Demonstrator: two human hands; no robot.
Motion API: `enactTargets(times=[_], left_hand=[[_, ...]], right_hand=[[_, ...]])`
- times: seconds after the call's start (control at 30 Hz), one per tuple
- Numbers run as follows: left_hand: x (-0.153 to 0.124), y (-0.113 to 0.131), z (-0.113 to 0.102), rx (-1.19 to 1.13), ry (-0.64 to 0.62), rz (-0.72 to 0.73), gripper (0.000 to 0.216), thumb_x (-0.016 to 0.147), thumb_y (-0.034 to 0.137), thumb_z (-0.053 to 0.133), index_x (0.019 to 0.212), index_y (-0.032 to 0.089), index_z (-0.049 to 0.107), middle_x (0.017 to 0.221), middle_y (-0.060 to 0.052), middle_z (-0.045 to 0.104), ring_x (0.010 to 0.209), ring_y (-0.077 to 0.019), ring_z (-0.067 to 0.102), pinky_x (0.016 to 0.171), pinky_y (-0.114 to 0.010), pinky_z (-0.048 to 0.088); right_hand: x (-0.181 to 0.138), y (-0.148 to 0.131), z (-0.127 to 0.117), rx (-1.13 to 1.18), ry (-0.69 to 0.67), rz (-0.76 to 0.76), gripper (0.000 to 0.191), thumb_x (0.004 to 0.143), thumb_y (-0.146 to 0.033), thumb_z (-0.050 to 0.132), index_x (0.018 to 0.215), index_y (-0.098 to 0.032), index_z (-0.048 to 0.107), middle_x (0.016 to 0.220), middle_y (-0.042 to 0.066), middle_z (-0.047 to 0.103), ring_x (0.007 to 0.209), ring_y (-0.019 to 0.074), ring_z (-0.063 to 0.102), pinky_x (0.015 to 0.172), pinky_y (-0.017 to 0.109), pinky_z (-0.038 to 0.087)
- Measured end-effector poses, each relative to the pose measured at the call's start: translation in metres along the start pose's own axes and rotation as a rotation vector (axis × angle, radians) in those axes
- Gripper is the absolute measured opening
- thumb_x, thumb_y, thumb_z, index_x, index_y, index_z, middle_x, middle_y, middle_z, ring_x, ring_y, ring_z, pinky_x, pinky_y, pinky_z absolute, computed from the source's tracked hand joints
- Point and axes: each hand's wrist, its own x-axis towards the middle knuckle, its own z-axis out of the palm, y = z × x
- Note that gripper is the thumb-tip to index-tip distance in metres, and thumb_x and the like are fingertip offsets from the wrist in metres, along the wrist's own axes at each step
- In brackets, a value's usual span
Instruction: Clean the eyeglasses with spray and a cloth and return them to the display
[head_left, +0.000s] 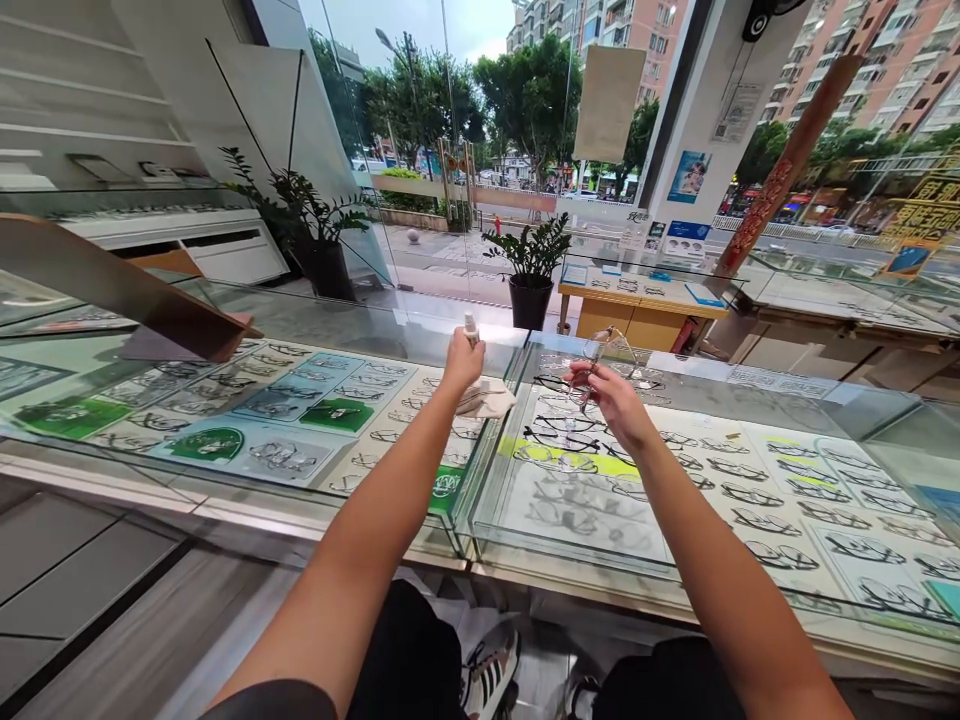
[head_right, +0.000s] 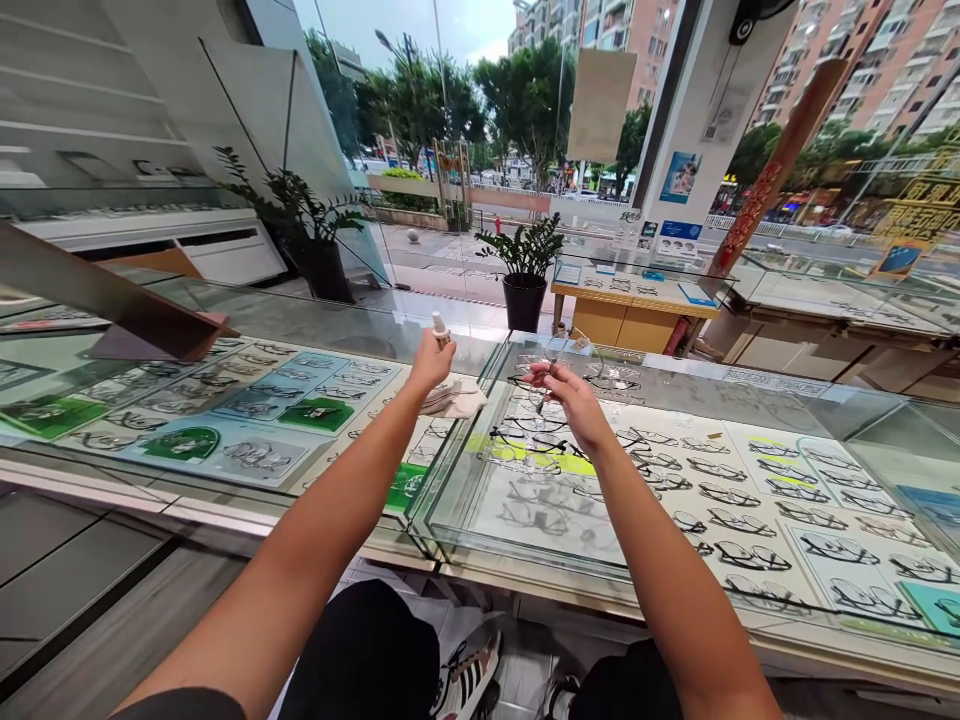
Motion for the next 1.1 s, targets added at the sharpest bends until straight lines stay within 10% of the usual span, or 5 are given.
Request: enactTargets(times=[0.5, 0.7, 0.9, 1.1], left_hand=[[0.01, -0.037, -0.01, 0.134, 0.0, -0.146, 0.039, 0.084, 0.017, 0.076, 0.119, 0.02, 0.06, 0.126, -0.02, 0.073, 0.127, -0.0386, 0.066, 0.107, -0.046, 0.05], [-0.005, 0.001, -0.019, 0.091, 0.334, 0.088, 0.06, 0.085, 0.012, 0.065, 0.144, 0.017, 0.051, 0.153, -0.025, 0.056, 0.143, -0.0392, 0.053, 0.12, -0.052, 0.04], [-0.012, 0.008, -0.016, 0.122, -0.405, 0.172, 0.031, 0.072, 0.031, 0.085, 0.1, 0.023, 0.074, 0.103, -0.009, 0.075, 0.089, -0.0277, 0.069, 0.082, -0.035, 0.052], [-0.007, -0.007, -0.009, 0.15, -0.543, 0.087, 0.037, 0.04, 0.022, 0.096, 0.067, 0.025, 0.072, 0.076, -0.004, 0.075, 0.066, -0.0221, 0.062, 0.067, -0.03, 0.047]], right_hand=[[0.003, 0.005, -0.004, -0.022, 0.009, 0.023, 0.039, 0.091, -0.053, 0.071, 0.12, -0.026, 0.075, 0.122, 0.008, 0.082, 0.119, 0.0291, 0.069, 0.089, 0.039, 0.045], [0.002, -0.001, -0.002, -0.029, 0.025, 0.017, 0.042, 0.089, -0.054, 0.071, 0.119, -0.025, 0.075, 0.123, 0.009, 0.081, 0.122, 0.0298, 0.068, 0.091, 0.04, 0.046], [0.0, -0.005, 0.0, -0.003, 0.031, 0.027, 0.042, 0.088, -0.054, 0.073, 0.117, -0.024, 0.075, 0.122, 0.01, 0.081, 0.12, 0.0306, 0.068, 0.09, 0.04, 0.045], [0.0, -0.004, 0.0, -0.018, 0.036, 0.035, 0.043, 0.088, -0.053, 0.072, 0.118, -0.024, 0.076, 0.122, 0.01, 0.081, 0.122, 0.0306, 0.068, 0.091, 0.04, 0.045]])
